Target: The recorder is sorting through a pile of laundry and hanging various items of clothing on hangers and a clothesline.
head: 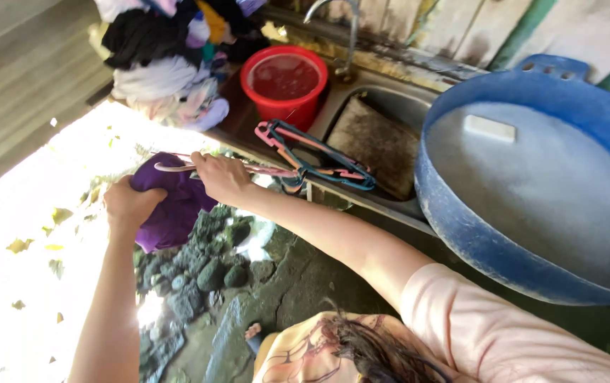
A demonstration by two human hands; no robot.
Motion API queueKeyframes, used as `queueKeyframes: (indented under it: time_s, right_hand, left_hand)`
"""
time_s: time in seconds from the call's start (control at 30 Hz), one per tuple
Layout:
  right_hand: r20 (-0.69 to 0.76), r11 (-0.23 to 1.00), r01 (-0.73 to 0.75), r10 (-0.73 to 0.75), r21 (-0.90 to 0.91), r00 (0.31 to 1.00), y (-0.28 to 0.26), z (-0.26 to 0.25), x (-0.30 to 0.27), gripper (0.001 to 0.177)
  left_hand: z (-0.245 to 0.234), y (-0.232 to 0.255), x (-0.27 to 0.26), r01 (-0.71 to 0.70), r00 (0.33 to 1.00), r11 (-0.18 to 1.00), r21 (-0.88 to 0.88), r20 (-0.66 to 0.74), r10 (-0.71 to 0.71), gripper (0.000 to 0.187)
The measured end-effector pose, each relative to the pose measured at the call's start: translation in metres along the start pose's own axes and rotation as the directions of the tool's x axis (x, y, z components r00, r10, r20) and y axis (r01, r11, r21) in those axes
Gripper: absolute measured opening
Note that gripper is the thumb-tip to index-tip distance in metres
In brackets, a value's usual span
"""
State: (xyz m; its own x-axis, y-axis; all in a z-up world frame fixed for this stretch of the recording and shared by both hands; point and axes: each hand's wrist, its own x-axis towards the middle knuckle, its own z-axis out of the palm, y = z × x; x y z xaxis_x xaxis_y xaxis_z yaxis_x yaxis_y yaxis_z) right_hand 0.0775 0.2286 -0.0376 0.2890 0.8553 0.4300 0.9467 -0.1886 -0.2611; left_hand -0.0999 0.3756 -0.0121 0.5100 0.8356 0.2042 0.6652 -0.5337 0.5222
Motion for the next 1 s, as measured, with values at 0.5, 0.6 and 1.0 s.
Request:
queueKeyframes:
  time_s: [0.5,0.6,1.0]
  right_hand:
    - [0.721,0.23,-0.715,0.071,0.661,0.689,-0.097,0.133,-0.04,0.084]
    - [0.71,0.266,-0.696,0.055,0.667,0.702,-0.133,0.129,-0.04,0.086]
    - [0.701,-0.077,-0.697,0.071,0.713,0.709,-0.237,0.178,-0.027,0.047]
  left_hand:
    - [0.039,-0.124,-0.084,0.395,0.89,0.911,0.115,0.198,-0.411,0.072]
    - [0.052,-0.188,-0.09,0.404,0.899,0.914,0.027,0.171,-0.402,0.078]
    - [-0.063,-0.233,-0.145,-0.469,0.813,0.797,-0.38,0.167,0.558,0.062]
